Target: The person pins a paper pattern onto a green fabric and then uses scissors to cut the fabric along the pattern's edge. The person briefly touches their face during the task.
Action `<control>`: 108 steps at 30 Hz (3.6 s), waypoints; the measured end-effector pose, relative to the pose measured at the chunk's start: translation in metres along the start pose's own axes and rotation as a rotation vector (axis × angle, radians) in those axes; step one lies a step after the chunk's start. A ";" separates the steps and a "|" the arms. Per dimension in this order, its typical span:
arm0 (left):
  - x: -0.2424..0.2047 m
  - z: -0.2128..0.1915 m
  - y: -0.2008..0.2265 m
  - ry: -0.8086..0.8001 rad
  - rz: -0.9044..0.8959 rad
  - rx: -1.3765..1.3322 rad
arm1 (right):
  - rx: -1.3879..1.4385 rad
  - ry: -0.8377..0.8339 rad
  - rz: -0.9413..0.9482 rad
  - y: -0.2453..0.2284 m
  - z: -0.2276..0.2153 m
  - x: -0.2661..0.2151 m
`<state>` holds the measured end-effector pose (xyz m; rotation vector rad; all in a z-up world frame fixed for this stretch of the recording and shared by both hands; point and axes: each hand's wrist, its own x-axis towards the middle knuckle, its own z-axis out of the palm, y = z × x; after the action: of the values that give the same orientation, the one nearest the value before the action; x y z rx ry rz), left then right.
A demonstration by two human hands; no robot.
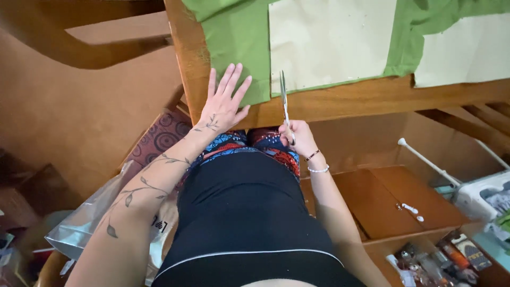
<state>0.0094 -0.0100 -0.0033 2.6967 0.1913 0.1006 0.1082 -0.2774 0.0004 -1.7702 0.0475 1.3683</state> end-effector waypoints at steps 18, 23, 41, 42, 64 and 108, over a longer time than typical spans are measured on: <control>0.055 -0.034 -0.044 0.709 -0.759 -1.041 | -0.046 -0.010 0.049 -0.111 0.001 0.054; 0.057 -0.049 -0.051 0.656 -0.705 -1.050 | -0.164 -0.154 0.016 -0.134 0.008 0.056; 0.057 -0.066 -0.037 0.666 -0.599 -1.024 | -0.176 -0.002 0.006 -0.153 0.019 0.095; 0.057 -0.065 -0.038 0.664 -0.604 -1.033 | -0.185 0.010 0.023 -0.152 0.019 0.096; 0.058 -0.066 -0.038 0.672 -0.651 -1.058 | -0.451 0.070 -0.082 -0.149 0.023 0.098; 0.168 0.071 0.348 -0.028 -0.221 -0.580 | -0.361 0.127 -0.029 0.083 -0.291 0.013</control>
<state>0.2237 -0.3264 0.0882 2.0851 0.3844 0.0426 0.2943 -0.5102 -0.0558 -2.1469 -0.1657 1.3010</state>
